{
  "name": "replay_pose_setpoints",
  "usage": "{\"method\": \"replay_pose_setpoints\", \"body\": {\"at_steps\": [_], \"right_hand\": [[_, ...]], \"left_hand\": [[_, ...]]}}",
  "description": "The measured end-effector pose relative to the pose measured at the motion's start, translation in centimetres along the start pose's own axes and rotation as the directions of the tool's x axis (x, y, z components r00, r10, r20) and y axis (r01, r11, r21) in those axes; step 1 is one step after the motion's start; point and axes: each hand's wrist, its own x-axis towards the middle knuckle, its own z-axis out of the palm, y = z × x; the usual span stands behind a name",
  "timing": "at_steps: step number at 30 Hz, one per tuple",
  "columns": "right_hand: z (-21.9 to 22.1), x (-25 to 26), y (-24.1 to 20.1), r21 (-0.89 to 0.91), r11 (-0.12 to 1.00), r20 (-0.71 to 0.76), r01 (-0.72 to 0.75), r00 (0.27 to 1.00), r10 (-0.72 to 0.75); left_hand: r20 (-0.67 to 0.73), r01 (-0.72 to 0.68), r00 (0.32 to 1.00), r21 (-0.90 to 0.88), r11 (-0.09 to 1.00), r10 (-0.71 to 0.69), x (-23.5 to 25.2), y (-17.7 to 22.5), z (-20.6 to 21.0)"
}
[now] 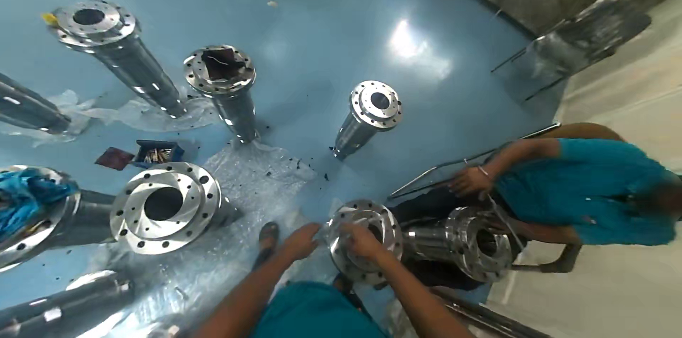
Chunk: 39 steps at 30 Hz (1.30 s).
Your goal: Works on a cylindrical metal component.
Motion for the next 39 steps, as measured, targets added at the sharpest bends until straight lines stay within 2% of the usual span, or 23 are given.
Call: {"method": "replay_pose_setpoints", "body": {"at_steps": [1,3,5,7,8,10,12,15,17,19,20,22,24,25,26,28,30,31,33,35,36,38,39], "right_hand": [[0.5,-0.6,0.2,-0.033,0.999,0.127,0.019,0.992,-0.015],[0.2,-1.8,0.7,-0.156,0.977,0.302,-0.147,0.934,0.188],[-1.3,-3.0,1.5,-0.188,0.896,0.222,-0.401,0.872,0.437],[-3.2,-3.2,2.9,0.041,0.864,0.022,-0.501,0.865,0.501],[-3.8,-3.0,3.3,0.231,0.864,-0.064,-0.448,0.879,0.473],[-3.8,-1.7,3.4,0.594,0.780,-0.172,-0.197,0.916,0.362],[-3.6,-0.7,2.1,0.698,0.713,-0.128,-0.074,0.966,0.226],[-4.0,-0.9,0.5,0.413,0.891,0.118,-0.189,0.981,0.154],[-4.8,-1.4,0.4,0.095,0.937,0.266,-0.337,0.915,0.302],[-5.9,-1.6,0.3,-0.131,0.875,0.225,-0.467,0.845,0.485],[-6.2,-1.4,0.6,-0.109,0.864,0.132,-0.492,0.854,0.504],[-6.4,-0.6,1.3,0.153,0.912,-0.015,-0.381,0.922,0.388],[-5.7,-0.1,0.4,0.387,0.902,-0.012,-0.189,0.978,0.210],[-5.7,-0.2,-0.3,0.403,0.899,0.081,-0.173,0.985,0.153],[-5.9,-0.4,-1.1,0.348,0.915,0.191,-0.203,0.971,0.142],[-6.5,-0.9,-2.3,0.064,0.947,0.352,-0.316,0.895,0.275],[-7.1,-0.8,-2.9,-0.283,0.873,0.254,-0.397,0.847,0.468],[-7.2,-0.6,-2.8,-0.339,0.842,0.142,-0.420,0.862,0.487],[-7.5,-0.2,-2.4,-0.155,0.930,0.045,-0.334,0.938,0.344],[-6.9,-0.2,-2.6,0.115,0.970,0.169,-0.212,0.967,0.192],[-6.7,-0.3,-3.1,0.122,0.960,0.307,-0.254,0.929,0.206],[-6.6,-0.4,-4.1,-0.140,0.915,0.453,-0.378,0.797,0.399],[-6.5,-0.3,-4.1,-0.298,0.857,0.397,-0.420,0.762,0.511]], "left_hand": [[0.012,-0.051,0.999,0.032,0.998,0.051,0.7,0.5,0.4],[0.014,-0.175,0.984,0.105,0.979,0.175,1.9,0.9,1.1],[0.007,-0.287,0.958,0.130,0.949,0.288,3.2,1.0,2.0],[0.000,-0.353,0.935,0.111,0.929,0.355,4.3,1.4,2.6],[0.000,-0.368,0.929,0.098,0.925,0.370,4.8,1.8,2.8],[-0.020,-0.418,0.906,0.106,0.902,0.422,5.8,2.4,3.1],[-0.040,-0.457,0.885,0.111,0.882,0.463,6.6,3.0,3.2],[-0.058,-0.487,0.869,0.069,0.871,0.491,6.8,4.0,2.9],[-0.035,-0.512,0.856,0.072,0.856,0.515,7.1,4.0,3.0],[-0.052,-0.534,0.840,0.095,0.840,0.539,7.5,3.8,3.3],[-0.062,-0.540,0.836,0.086,0.837,0.545,7.6,3.7,3.4],[-0.069,-0.552,0.828,0.073,0.830,0.557,7.8,3.6,3.5],[-0.064,-0.542,0.834,0.084,0.836,0.548,8.2,3.7,3.8],[-0.075,-0.541,0.835,0.076,0.838,0.546,8.1,3.7,3.8],[-0.077,-0.539,0.837,0.060,0.840,0.542,8.2,3.6,3.8],[-0.054,-0.554,0.829,0.061,0.831,0.556,8.3,3.7,3.6],[-0.045,-0.558,0.825,0.094,0.825,0.563,8.4,3.6,3.7],[-0.058,-0.562,0.822,0.087,0.823,0.567,8.4,3.6,3.8],[-0.099,-0.573,0.812,0.053,0.818,0.576,8.6,3.4,4.1],[-0.114,-0.568,0.816,0.025,0.822,0.567,8.6,3.4,4.4],[-0.120,-0.571,0.814,0.007,0.821,0.568,8.5,3.5,4.2],[-0.097,-0.573,0.813,0.043,0.818,0.574,8.2,3.7,3.8],[-0.083,-0.570,0.815,0.062,0.820,0.573,8.2,3.7,3.9]]}}
